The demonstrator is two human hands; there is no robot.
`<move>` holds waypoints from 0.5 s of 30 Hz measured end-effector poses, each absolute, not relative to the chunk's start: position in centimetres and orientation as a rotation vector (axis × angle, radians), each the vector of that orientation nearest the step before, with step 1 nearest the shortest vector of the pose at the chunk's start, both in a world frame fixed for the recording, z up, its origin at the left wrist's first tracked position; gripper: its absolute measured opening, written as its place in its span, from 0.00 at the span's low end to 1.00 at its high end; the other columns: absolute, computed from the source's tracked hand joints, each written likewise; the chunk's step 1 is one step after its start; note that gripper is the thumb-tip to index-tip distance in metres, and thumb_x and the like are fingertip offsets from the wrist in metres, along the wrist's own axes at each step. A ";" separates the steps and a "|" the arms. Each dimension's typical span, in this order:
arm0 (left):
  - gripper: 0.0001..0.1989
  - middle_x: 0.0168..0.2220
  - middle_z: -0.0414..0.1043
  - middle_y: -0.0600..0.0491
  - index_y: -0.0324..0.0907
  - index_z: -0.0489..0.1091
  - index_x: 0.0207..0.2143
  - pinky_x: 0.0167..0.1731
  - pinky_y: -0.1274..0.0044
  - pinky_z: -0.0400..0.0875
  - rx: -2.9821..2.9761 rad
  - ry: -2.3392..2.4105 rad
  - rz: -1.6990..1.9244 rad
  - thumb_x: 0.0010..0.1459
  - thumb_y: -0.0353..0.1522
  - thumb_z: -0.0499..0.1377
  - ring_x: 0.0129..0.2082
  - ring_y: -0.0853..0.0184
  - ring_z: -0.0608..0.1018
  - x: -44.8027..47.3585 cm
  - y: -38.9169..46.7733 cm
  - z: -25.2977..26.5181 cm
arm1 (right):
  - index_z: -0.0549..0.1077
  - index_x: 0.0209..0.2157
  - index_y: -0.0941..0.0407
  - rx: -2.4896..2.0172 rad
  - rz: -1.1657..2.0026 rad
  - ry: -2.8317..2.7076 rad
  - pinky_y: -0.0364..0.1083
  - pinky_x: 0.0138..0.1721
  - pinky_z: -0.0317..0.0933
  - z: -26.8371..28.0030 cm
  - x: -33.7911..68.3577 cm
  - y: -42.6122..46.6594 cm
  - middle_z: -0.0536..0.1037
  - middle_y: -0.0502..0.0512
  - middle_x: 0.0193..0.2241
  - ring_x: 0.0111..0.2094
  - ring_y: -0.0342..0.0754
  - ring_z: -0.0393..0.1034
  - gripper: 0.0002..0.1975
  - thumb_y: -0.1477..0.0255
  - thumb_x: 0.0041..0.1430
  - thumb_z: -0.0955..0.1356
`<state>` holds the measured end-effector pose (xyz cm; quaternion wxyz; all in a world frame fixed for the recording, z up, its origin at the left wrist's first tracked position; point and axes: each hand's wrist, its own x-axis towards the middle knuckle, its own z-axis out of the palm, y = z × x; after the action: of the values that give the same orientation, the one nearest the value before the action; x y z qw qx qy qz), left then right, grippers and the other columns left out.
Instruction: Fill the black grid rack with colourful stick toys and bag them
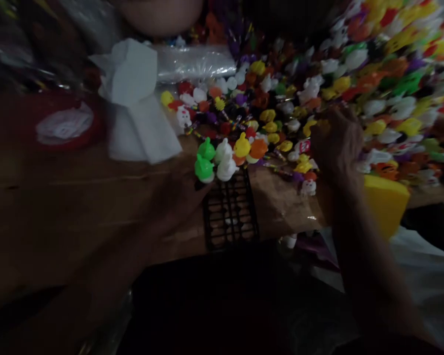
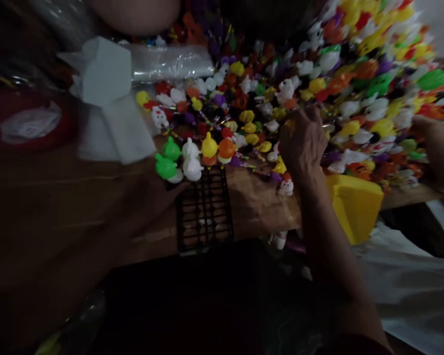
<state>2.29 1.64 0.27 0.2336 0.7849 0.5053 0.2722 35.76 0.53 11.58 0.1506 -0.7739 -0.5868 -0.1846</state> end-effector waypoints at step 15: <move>0.09 0.39 0.80 0.50 0.43 0.75 0.40 0.42 0.71 0.77 2.027 1.274 0.699 0.59 0.37 0.63 0.37 0.62 0.81 0.4 0.9 1.2 | 0.78 0.42 0.54 -2.043 -0.202 -1.770 0.49 0.37 0.67 5.9 30.5 -9.7 0.80 0.60 0.40 0.38 0.53 0.75 0.15 0.65 0.70 0.61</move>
<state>0.39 0.95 1.18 0.3179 0.7705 0.4844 0.2658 30.48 -9.66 5.88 0.2140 -0.7363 -0.6378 -0.0728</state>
